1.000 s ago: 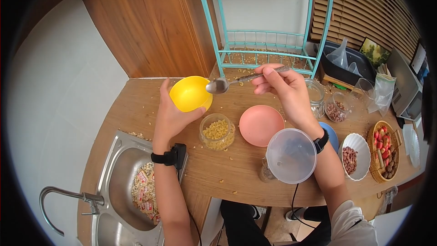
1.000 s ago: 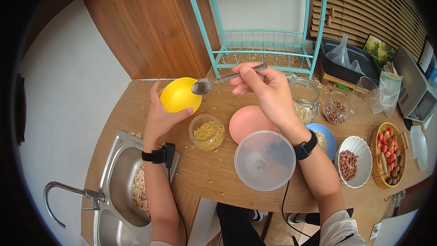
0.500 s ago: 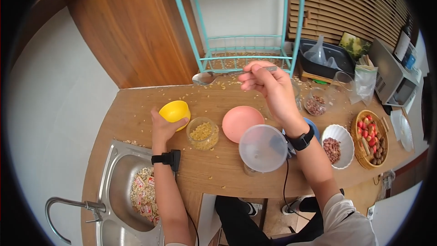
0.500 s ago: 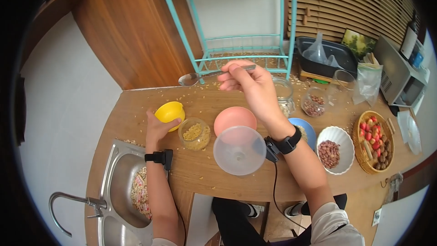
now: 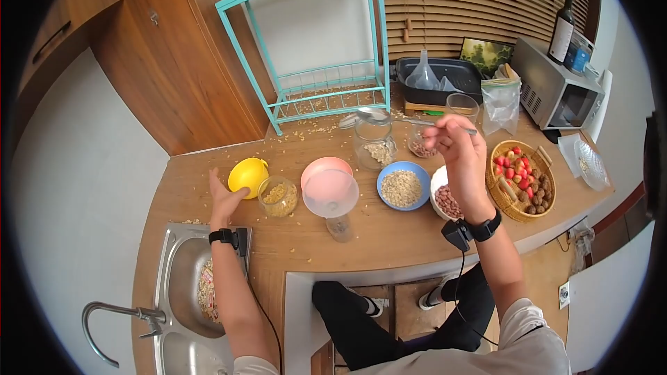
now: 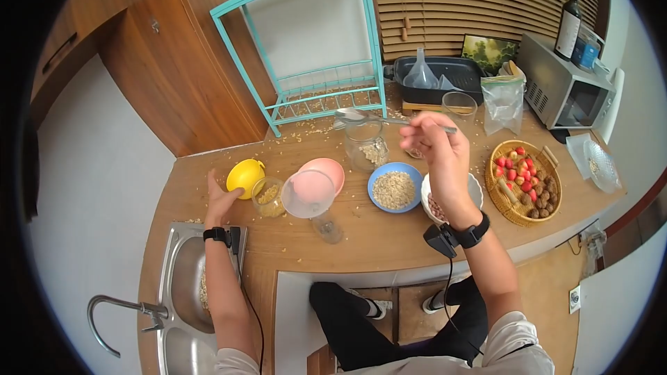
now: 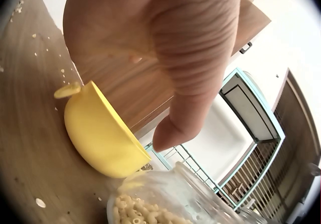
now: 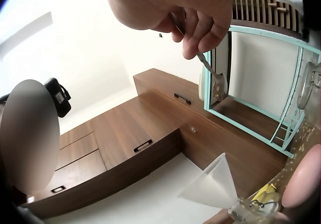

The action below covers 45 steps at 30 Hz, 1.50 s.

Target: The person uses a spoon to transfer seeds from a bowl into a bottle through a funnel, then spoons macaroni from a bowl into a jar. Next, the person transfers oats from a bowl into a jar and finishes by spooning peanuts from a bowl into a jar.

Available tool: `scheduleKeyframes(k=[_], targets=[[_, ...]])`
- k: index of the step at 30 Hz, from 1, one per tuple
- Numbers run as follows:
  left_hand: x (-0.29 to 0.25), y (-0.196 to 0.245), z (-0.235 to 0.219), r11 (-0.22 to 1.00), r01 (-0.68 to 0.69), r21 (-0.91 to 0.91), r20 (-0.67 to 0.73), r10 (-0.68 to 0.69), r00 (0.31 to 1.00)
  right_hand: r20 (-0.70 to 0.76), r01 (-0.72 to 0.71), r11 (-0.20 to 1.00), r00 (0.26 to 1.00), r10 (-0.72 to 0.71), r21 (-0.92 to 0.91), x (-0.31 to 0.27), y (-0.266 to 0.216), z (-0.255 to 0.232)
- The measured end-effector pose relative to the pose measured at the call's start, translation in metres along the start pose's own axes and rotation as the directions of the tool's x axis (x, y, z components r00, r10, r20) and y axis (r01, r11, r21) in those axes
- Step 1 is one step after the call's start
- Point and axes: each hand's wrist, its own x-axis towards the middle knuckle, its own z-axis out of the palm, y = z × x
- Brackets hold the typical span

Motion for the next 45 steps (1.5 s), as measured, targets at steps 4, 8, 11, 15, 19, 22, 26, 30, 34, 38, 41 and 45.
scheduleKeyframes(k=[4,8,11,15,19,22,26,30,34,38,41,45], targets=[[-0.042,0.064,0.005,0.978,-0.185,0.093,-0.088,0.193,0.977,-0.067,0.028,0.998,0.997,-0.024,0.064,-0.035,-0.008,-0.032],[-0.059,0.081,0.035,0.814,-0.463,0.351,0.219,0.41,0.886,-0.132,0.038,0.992,0.991,-0.022,0.119,-0.068,-0.01,-0.055],[-0.056,0.078,0.043,0.752,-0.467,0.466,0.3,0.362,0.883,-0.131,0.098,0.987,0.988,-0.081,0.127,-0.091,-0.019,-0.079],[-0.058,0.081,0.045,0.792,-0.434,0.43,0.35,0.297,0.888,-0.204,0.103,0.988,0.976,-0.078,0.116,-0.115,-0.029,-0.108],[-0.071,0.085,0.041,0.812,-0.399,0.425,0.357,0.255,0.899,-0.315,0.051,0.991,0.949,-0.011,0.12,-0.122,-0.021,-0.14],[-0.083,0.086,0.034,0.812,-0.401,0.423,0.38,0.242,0.893,-0.286,-0.056,0.987,0.953,0.098,0.15,-0.122,-0.02,-0.16],[-0.104,0.089,0.02,0.819,-0.401,0.412,0.398,0.234,0.887,-0.285,-0.104,0.969,0.944,0.167,0.225,-0.119,-0.017,-0.17],[-0.129,0.115,0.007,0.762,-0.443,0.472,0.426,0.243,0.872,-0.379,-0.152,0.952,0.891,0.248,0.265,-0.114,-0.023,-0.166],[-0.172,0.172,0.021,0.886,-0.413,0.211,0.242,0.362,0.9,-0.416,-0.125,0.952,0.878,0.237,0.278,-0.113,-0.017,-0.175],[-0.203,0.191,0.058,0.98,-0.155,-0.123,0.212,0.178,0.961,-0.296,-0.069,0.982,0.948,0.12,0.177,-0.117,0.017,-0.21],[-0.205,0.179,0.087,0.961,-0.149,-0.234,0.179,0.193,0.965,-0.257,-0.053,0.988,0.962,0.089,0.142,-0.117,0.019,-0.214],[-0.206,0.172,0.106,0.948,-0.085,-0.307,0.067,0.111,0.992,-0.245,-0.16,0.941,0.94,0.238,0.299,-0.122,0.005,-0.208]])
